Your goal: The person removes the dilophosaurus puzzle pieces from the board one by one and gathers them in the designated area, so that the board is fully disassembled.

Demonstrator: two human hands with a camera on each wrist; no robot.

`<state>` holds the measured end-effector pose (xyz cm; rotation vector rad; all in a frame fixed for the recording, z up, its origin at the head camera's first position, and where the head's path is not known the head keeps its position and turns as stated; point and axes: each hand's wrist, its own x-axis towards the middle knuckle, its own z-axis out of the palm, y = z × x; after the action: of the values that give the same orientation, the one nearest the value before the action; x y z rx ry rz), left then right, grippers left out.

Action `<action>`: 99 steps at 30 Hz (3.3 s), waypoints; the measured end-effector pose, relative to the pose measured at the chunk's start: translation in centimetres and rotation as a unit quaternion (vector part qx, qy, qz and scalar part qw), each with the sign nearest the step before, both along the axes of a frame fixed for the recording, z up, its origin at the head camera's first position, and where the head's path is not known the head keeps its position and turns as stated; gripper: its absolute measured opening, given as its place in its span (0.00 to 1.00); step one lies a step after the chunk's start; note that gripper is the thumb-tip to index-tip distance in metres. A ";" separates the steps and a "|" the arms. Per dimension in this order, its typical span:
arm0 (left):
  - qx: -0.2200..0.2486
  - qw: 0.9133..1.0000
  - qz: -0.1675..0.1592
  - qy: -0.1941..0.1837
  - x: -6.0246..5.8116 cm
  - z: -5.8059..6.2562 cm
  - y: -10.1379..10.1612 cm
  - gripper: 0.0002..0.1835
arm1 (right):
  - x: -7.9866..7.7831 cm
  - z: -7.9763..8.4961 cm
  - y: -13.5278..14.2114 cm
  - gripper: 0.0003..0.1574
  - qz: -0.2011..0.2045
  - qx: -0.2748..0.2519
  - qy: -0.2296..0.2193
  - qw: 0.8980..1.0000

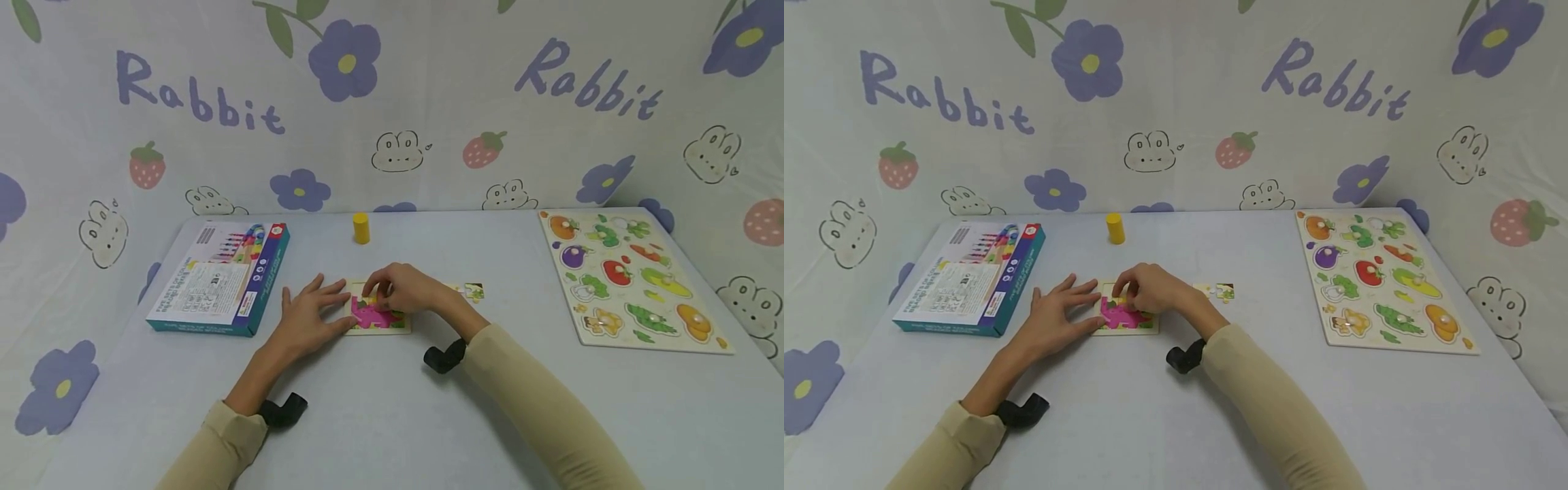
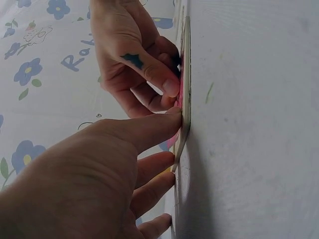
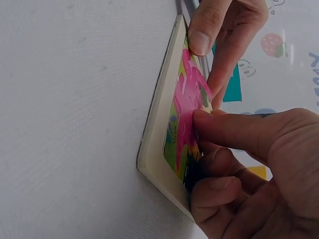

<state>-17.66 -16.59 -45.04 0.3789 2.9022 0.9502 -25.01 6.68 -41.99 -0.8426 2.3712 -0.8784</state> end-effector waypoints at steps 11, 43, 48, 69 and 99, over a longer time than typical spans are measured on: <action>0.006 1.000 -0.001 -0.002 0.0 -0.2 0.1 0.29 | 0.7 -0.1 0.0 0.11 -0.018 -0.038 0.022 0.999; -0.001 1.000 -0.002 0.004 -0.2 0.0 0.1 0.30 | 0.9 -0.7 -0.2 0.05 -0.087 -0.061 0.033 0.994; 0.005 1.000 -0.001 -0.004 -0.1 -0.1 0.0 0.31 | 1.1 -0.7 0.7 0.06 -0.104 -0.075 0.050 0.990; 0.021 0.999 -0.017 -0.029 0.1 -0.4 -0.9 0.37 | 2.7 -0.6 7.6 0.04 -0.144 -0.066 0.051 0.986; 0.017 0.999 -0.030 -0.037 -0.1 -0.5 -0.9 0.40 | 3.2 -0.8 9.9 0.05 -0.123 -0.001 0.089 0.988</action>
<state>-17.71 -17.49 -45.57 0.4204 2.7952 0.9839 -21.77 16.58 -42.84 -0.6607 2.6733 -0.9347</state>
